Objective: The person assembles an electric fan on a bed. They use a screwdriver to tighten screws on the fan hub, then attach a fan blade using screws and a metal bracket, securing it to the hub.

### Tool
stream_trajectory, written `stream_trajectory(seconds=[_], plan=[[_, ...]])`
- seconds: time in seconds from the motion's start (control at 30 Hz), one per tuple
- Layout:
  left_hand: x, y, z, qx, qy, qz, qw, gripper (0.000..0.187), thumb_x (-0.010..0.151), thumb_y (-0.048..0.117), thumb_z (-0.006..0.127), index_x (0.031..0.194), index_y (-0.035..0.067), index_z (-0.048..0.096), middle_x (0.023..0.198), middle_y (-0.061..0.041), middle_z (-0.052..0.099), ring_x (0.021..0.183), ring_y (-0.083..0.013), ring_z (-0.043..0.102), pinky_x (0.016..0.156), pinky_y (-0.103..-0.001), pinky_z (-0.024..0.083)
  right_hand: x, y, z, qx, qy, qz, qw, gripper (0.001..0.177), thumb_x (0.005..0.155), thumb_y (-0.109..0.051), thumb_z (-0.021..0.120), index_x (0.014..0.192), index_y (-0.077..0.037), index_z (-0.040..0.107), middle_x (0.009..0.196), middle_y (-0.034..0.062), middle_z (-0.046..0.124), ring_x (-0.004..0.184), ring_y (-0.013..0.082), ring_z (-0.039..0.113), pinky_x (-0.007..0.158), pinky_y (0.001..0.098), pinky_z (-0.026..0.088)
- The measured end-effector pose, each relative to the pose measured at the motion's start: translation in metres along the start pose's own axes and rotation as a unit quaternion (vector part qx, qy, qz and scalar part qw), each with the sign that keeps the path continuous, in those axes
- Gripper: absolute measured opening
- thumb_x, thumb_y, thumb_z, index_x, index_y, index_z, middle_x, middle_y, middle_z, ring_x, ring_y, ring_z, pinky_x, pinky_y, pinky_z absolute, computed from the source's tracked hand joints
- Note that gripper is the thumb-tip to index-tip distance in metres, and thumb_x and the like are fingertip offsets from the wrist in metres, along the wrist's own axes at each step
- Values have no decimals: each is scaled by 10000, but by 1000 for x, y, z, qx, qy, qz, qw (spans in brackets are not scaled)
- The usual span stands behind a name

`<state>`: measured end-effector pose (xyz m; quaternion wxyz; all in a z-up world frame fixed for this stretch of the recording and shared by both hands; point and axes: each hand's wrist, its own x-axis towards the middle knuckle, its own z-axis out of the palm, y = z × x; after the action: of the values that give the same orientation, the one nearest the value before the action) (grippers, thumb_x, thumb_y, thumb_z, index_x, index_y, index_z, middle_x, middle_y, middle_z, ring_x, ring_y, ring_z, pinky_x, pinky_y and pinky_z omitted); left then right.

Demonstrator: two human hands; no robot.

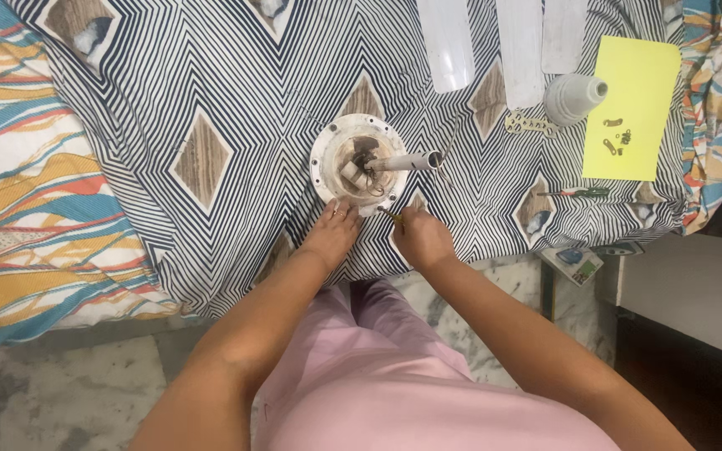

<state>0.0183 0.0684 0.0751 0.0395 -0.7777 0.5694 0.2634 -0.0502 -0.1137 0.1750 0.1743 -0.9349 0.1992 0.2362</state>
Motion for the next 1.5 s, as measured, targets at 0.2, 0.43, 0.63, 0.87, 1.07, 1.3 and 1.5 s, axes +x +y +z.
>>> stream_trajectory(seconds=[0.2,0.43,0.63,0.87,1.07,1.3,1.5], plan=[[-2,-1,1,5,3,-3,1000,580,950,135,471,1523,60,424,1598,-125,365,1528,-352,207,1234,-504,127,4,-1,-15,4,58,-42,997,110,849,-127,644,909,-59,708,919,164,677,840,355,673,695,495,544],[0,1,10,12,-4,-5,1000,567,967,131,455,1528,56,417,1604,-126,365,1522,-354,224,1239,-511,139,15,-3,-16,-51,-7,-115,992,186,913,-208,623,1006,-76,716,992,169,648,986,341,636,849,465,533],[2,2,16,-7,-15,-12,1000,612,949,112,451,1553,60,364,1632,-126,309,1524,-349,198,1236,-510,128,23,-2,-1,-158,-23,-120,980,347,918,-339,604,990,-14,700,886,173,690,851,324,688,700,425,582],[5,3,12,-20,-51,-22,998,629,941,124,464,1555,78,336,1651,-100,261,1534,-321,175,1241,-502,104,21,6,0,-186,-179,-17,966,210,966,-246,621,957,-52,700,866,138,734,746,251,739,650,387,620],[1,2,12,-16,-28,-14,999,595,972,157,467,1551,57,373,1646,-126,306,1534,-342,232,1241,-512,138,11,12,-18,-161,-45,-152,974,99,863,-125,646,928,-114,719,989,104,668,952,299,660,794,431,563],[1,-1,11,9,-28,-5,1000,606,956,134,470,1547,72,356,1643,-109,288,1515,-341,237,1231,-514,128,9,20,-2,-193,-29,-158,968,265,808,-40,618,1067,-79,658,1062,134,628,991,307,659,821,426,562],[-1,1,16,-25,-14,-16,999,622,951,120,473,1557,57,350,1643,-118,288,1511,-340,248,1231,-517,132,2,53,14,-13,1,18,1000,199,958,-248,615,1044,-68,617,1004,186,675,963,394,665,838,517,535]])
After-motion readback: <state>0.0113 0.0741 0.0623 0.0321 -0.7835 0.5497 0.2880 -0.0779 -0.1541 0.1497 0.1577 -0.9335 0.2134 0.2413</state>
